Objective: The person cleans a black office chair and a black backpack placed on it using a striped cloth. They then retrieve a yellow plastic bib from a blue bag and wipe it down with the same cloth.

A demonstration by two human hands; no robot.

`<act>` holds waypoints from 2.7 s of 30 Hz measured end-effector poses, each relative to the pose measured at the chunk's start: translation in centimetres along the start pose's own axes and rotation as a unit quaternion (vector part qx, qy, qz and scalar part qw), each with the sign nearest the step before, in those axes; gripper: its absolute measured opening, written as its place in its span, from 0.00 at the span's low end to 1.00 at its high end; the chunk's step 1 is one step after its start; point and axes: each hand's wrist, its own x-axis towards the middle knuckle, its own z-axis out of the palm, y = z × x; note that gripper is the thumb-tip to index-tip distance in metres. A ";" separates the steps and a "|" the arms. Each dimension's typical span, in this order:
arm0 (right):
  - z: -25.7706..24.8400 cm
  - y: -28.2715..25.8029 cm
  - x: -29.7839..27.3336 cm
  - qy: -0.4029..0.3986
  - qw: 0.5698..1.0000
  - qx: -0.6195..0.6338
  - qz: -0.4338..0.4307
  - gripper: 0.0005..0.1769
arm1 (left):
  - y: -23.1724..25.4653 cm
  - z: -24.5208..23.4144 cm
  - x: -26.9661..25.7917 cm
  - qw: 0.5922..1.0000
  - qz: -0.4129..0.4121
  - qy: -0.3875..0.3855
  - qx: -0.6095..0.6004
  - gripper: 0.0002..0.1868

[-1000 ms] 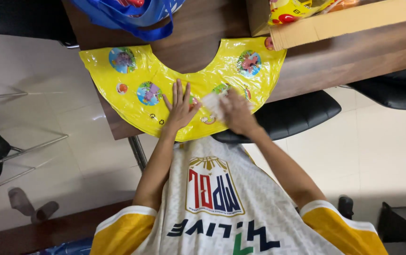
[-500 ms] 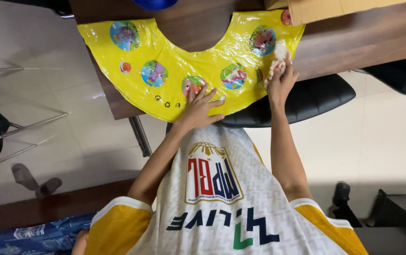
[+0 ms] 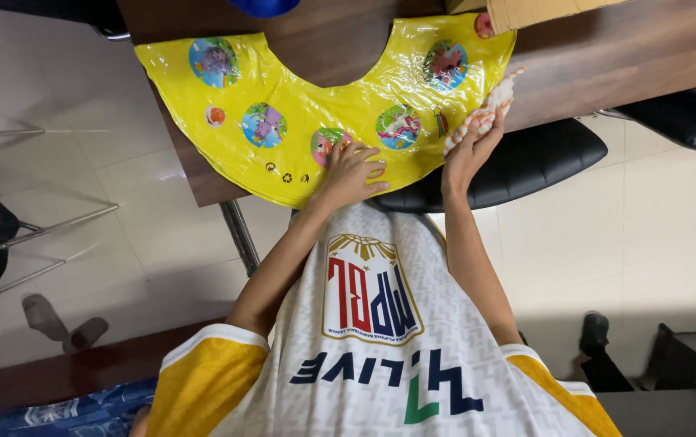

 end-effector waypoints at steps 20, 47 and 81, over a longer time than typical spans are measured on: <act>4.1 -6.1 -2.7 -0.211 0.969 -0.084 -0.100 0.27 | -9.0 -2.3 5.2 0.947 -0.206 0.165 -0.183 0.13; 13.9 -6.4 -8.1 -0.395 0.846 -0.286 -0.215 0.27 | -17.3 -6.5 5.8 0.954 -0.256 0.110 -0.113 0.27; 15.7 -10.1 -12.6 -0.110 0.989 -0.035 0.092 0.12 | -11.1 -7.8 -7.9 0.989 0.087 -0.083 -0.085 0.15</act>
